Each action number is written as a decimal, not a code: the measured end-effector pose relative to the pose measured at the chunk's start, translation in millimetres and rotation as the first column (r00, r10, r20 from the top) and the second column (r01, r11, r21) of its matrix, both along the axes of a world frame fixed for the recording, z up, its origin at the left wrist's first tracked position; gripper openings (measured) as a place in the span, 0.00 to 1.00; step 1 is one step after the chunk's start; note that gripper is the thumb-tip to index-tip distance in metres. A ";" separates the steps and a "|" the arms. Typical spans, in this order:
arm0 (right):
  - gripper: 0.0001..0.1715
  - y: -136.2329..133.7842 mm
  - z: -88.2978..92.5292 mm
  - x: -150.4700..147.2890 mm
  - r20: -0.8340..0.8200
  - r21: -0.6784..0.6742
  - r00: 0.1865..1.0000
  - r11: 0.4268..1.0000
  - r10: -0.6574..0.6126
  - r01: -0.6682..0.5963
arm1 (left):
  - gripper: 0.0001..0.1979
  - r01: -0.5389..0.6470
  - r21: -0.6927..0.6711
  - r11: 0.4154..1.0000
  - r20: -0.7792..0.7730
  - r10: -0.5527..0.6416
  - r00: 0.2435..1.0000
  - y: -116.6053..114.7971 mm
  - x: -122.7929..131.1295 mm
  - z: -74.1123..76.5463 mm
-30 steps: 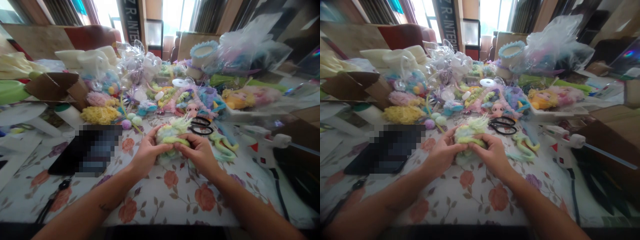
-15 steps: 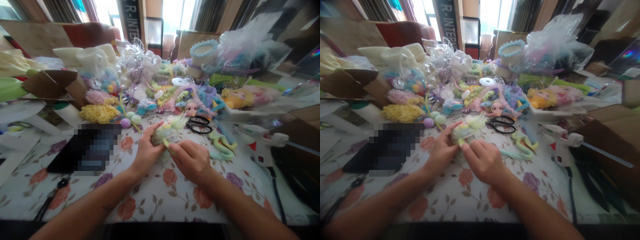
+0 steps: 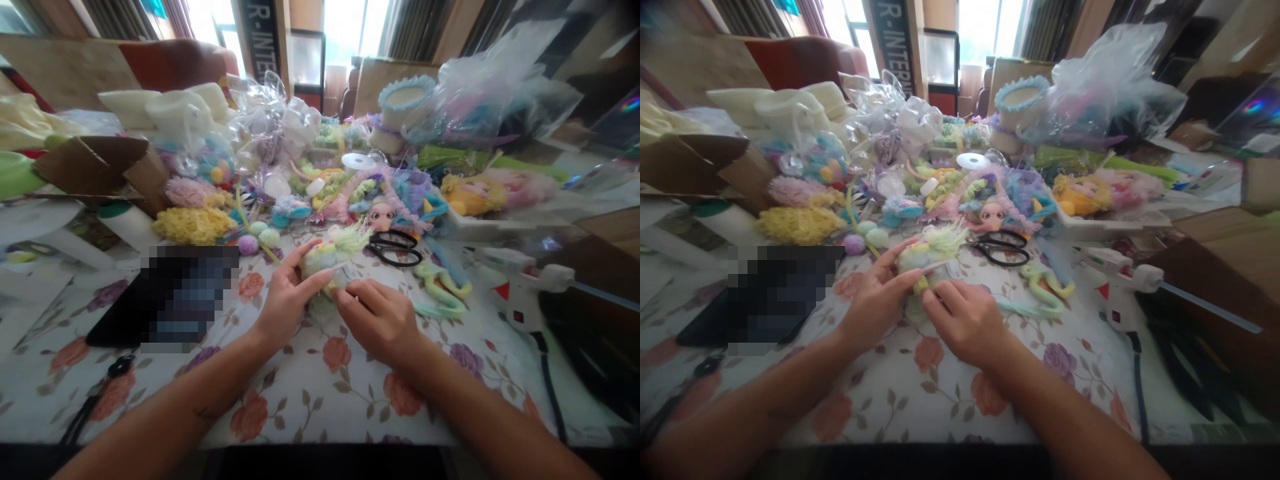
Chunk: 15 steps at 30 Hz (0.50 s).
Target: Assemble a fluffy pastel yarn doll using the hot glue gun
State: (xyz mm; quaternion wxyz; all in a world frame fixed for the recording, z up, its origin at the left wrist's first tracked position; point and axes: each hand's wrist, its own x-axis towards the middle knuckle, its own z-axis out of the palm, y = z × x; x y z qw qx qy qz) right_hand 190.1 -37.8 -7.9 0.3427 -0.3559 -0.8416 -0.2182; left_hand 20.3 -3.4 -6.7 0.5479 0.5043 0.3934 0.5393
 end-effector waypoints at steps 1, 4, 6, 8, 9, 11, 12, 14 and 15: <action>0.13 0.9 -0.3 0.4 0.004 -0.005 1.000 1.000 -0.008 0.008 | 0.29 0.017 -0.040 0.999 0.022 -0.016 1.000 0.7 0.0 -0.2; 0.14 2.9 -2.3 1.0 0.027 -0.029 1.000 0.999 -0.014 0.015 | 0.34 0.042 -0.108 0.993 0.076 -0.034 0.997 2.9 -0.1 0.1; 0.13 2.9 -4.0 0.3 0.051 -0.051 0.999 0.999 -0.005 0.008 | 0.36 0.040 -0.126 0.991 0.097 -0.027 0.995 4.3 0.0 2.4; 0.11 2.6 -4.2 -1.2 0.066 -0.072 0.998 0.997 0.016 -0.012 | 0.36 0.033 -0.153 0.988 0.113 -0.015 0.994 6.1 -0.4 6.6; 0.09 2.6 -3.1 -1.8 0.060 -0.077 0.998 0.997 0.027 -0.023 | 0.37 0.023 -0.175 0.984 0.112 -0.003 0.994 7.5 -1.1 8.8; 0.10 3.1 1.8 -0.3 0.020 -0.084 0.999 0.996 0.033 -0.031 | 0.34 0.011 -0.191 0.981 0.116 0.011 0.993 11.4 -3.6 12.0; 0.11 3.2 5.3 2.5 -0.013 -0.085 1.000 0.996 0.020 -0.022 | 0.31 0.006 -0.186 0.983 0.117 0.016 0.993 13.9 -5.4 12.5; 0.10 1.1 12.4 14.5 -0.119 -0.083 0.991 0.995 -0.062 0.053 | 0.27 0.021 -0.185 0.982 0.089 -0.005 0.996 19.7 -9.6 10.7; 0.09 -2.0 14.7 23.9 -0.190 -0.087 0.972 0.989 -0.136 0.121 | 0.27 0.031 -0.190 0.981 0.075 -0.016 0.997 22.5 -11.6 8.6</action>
